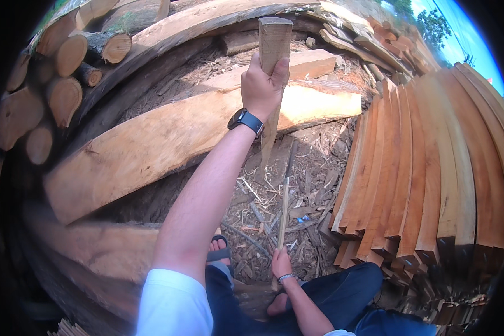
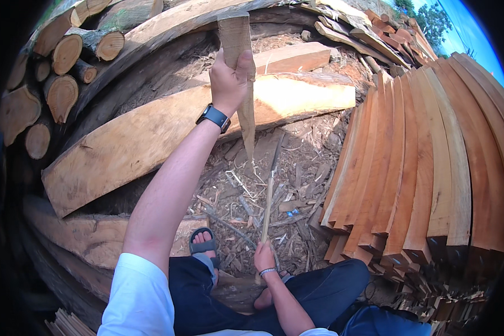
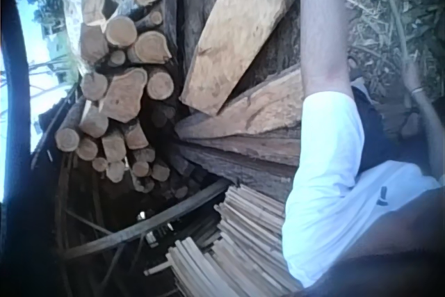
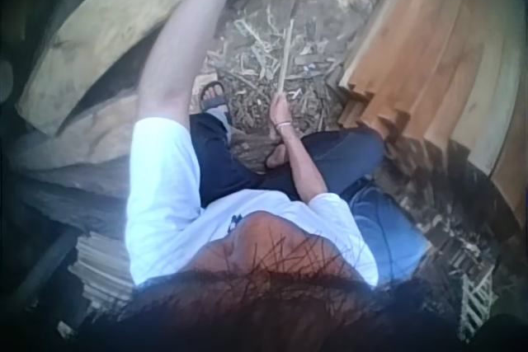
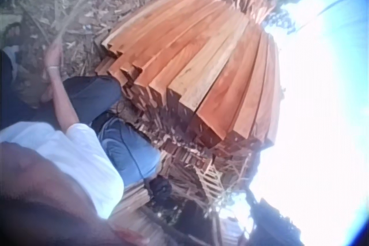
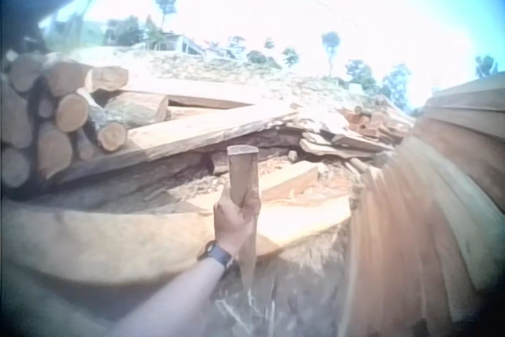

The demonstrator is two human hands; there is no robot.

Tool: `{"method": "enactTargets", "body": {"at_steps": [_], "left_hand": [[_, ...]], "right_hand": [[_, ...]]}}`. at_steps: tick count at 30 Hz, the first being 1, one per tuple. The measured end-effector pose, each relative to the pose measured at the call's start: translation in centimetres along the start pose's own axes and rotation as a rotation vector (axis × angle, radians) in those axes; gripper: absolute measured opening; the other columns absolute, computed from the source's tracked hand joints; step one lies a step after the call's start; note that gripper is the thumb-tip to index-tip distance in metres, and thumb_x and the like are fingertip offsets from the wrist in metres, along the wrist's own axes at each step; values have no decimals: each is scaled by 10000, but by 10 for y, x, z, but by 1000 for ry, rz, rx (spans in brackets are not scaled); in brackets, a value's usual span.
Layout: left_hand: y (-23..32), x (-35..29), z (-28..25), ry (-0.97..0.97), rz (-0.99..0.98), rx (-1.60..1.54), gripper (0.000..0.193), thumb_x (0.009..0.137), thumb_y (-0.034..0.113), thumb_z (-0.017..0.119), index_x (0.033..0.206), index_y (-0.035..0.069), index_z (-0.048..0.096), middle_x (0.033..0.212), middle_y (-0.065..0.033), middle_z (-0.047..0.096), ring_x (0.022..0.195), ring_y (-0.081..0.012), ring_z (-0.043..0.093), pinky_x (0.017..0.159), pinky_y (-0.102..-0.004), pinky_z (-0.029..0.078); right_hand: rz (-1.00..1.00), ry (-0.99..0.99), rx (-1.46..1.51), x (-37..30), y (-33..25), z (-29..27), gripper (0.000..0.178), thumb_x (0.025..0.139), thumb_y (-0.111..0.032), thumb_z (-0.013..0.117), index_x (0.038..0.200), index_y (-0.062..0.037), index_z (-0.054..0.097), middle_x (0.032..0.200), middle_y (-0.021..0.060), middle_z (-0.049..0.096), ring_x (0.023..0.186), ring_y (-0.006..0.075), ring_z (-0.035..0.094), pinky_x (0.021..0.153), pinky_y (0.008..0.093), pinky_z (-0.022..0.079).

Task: The person uses a chisel to shave and carve a wooden plank while holding it steady against a pile of logs.

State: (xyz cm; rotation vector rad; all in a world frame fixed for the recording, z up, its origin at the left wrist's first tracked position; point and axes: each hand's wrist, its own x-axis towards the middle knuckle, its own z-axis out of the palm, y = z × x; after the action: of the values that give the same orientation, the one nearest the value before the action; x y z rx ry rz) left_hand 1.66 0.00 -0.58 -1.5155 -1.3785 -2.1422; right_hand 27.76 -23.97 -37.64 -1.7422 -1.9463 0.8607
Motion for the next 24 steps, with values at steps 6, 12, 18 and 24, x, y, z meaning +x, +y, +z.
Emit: {"method": "enactTargets", "body": {"at_steps": [6, 12, 18, 24], "left_hand": [[-1, 0, -1, -14, -6, -5, 595, 903, 605, 579, 984, 16, 595, 784, -198, 694, 783, -393, 695, 649, -429, 549], [-2, 1, 0, -26, -12, -35, 607, 904, 616, 567, 977, 14, 587, 770, -197, 692, 761, -394, 695, 629, -432, 548], [-6, 1, -4, -17, -28, -7, 608, 902, 616, 571, 971, 12, 583, 765, -196, 691, 753, -393, 694, 621, -433, 548], [-6, 3, -4, 1, -16, -5, 607, 903, 615, 571, 978, 13, 584, 764, -197, 690, 754, -396, 693, 625, -434, 548]], "right_hand": [[-32, -199, -206, -11, 10, 8, 363, 997, -259, 439, 1009, 94, 525, 746, 349, 619, 634, 422, 670, 602, 508, 538], [372, -440, 540, -9, -1, 1, 376, 1033, -366, 415, 992, -18, 551, 593, 122, 563, 404, 238, 560, 411, 450, 489], [391, -413, 1066, 12, -24, -34, 353, 1060, -406, 354, 1049, -74, 474, 531, 22, 402, 358, 149, 451, 344, 340, 415], [4, -92, -22, 8, -1, -9, 375, 1002, -280, 446, 902, 71, 535, 754, 323, 612, 809, 495, 626, 742, 538, 501]]}}
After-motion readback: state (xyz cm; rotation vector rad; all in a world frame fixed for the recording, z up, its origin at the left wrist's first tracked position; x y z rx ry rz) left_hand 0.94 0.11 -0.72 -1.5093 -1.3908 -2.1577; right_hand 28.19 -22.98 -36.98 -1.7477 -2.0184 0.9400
